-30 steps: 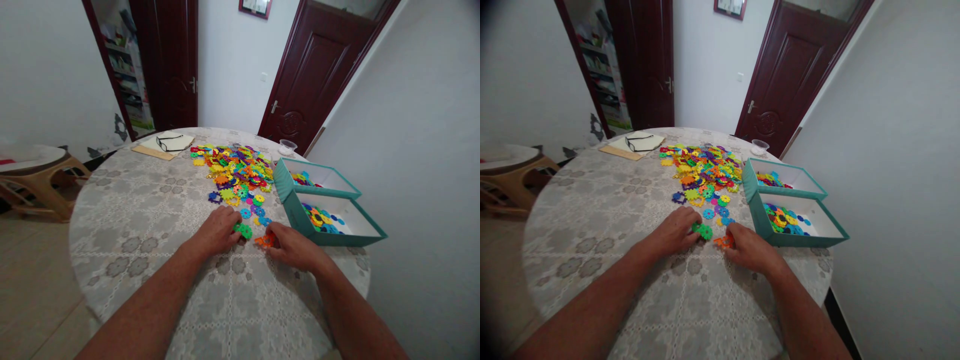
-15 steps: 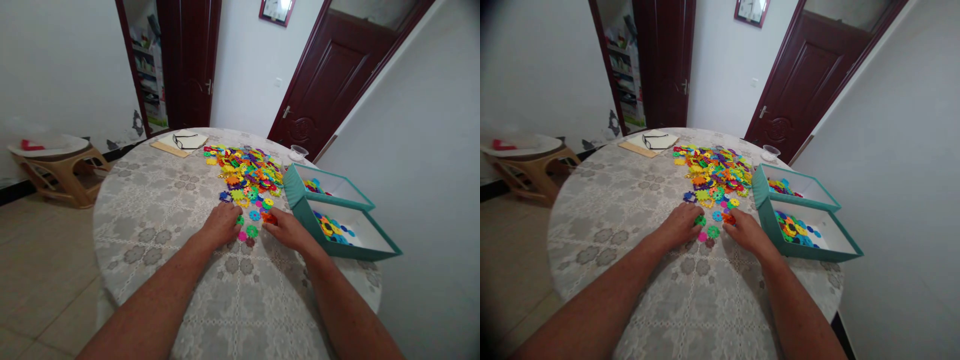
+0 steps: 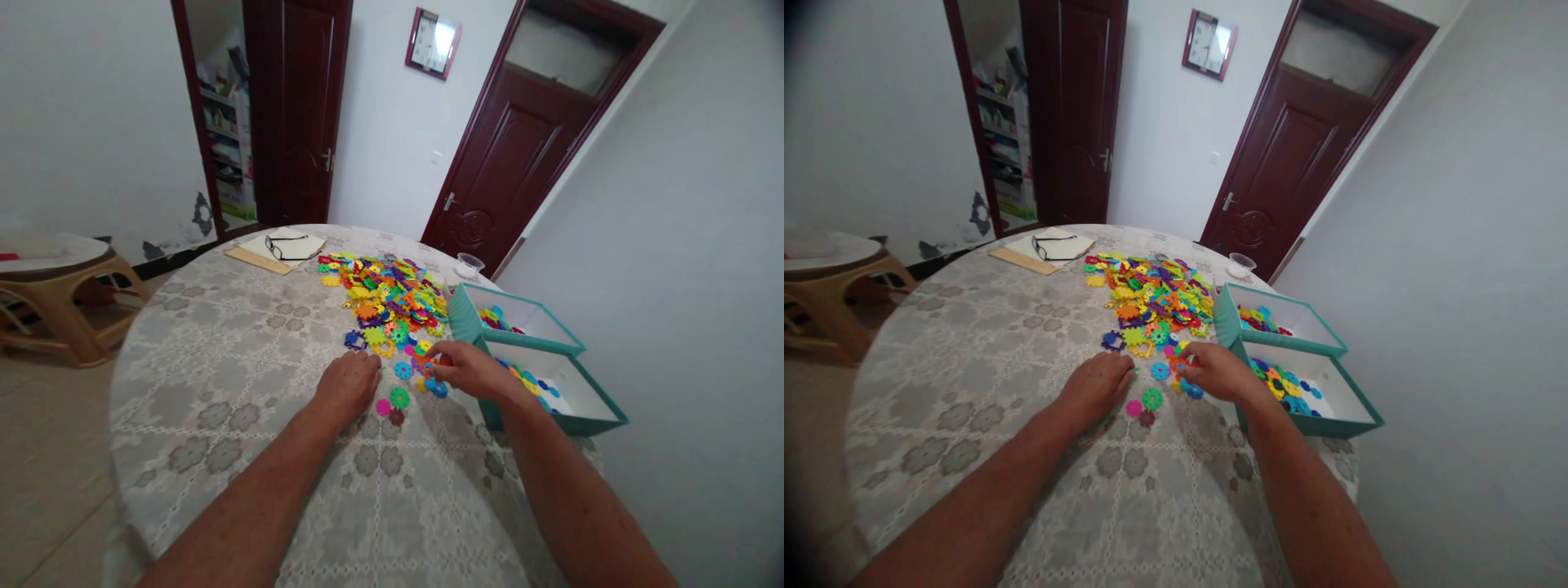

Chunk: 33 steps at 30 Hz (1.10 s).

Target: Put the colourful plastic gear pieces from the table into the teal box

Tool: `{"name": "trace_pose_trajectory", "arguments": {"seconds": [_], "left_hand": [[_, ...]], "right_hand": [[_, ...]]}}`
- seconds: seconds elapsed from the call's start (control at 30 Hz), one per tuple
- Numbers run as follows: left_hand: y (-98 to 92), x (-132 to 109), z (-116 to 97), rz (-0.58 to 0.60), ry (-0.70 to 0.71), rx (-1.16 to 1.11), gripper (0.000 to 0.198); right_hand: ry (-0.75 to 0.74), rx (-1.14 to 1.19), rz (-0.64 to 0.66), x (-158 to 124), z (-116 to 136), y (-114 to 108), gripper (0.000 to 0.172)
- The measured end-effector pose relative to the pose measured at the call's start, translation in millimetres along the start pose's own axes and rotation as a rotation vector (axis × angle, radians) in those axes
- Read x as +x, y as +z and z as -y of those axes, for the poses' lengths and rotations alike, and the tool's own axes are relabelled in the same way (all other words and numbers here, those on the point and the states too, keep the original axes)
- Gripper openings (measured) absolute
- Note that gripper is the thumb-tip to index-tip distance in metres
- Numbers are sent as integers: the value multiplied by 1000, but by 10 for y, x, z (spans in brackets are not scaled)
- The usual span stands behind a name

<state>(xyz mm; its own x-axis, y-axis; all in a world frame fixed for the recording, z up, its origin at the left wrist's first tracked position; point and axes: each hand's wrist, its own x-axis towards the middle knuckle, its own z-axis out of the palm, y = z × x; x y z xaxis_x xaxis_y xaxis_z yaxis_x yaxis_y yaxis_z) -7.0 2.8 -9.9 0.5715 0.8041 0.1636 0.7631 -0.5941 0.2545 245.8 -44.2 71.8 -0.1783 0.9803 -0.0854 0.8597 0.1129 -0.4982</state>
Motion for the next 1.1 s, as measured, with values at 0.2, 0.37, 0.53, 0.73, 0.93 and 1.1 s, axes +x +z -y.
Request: {"name": "trace_pose_trajectory", "arguments": {"seconds": [0.2, 0.37, 0.53, 0.73, 0.93, 1.1], "left_hand": [[30, 23, 42, 4, -89, -14, 22], [29, 17, 49, -1, -115, -23, 16], [36, 18, 83, -50, -134, -64, 16], [40, 34, 112, -85, -152, -106, 20], [33, 41, 93, -41, -73, -154, 22], [10, 37, 70, -18, -50, -148, 23]], "right_hand": [[263, 261, -468, 558, -450, -892, 20], [339, 358, -730, 868, -655, -1234, 49], [291, 377, -723, 725, -547, -867, 41], [54, -10, -358, 201, -258, 12, 28], [184, -356, -177, -120, -318, 527, 25], [229, -299, -111, -204, -465, 563, 22]]}}
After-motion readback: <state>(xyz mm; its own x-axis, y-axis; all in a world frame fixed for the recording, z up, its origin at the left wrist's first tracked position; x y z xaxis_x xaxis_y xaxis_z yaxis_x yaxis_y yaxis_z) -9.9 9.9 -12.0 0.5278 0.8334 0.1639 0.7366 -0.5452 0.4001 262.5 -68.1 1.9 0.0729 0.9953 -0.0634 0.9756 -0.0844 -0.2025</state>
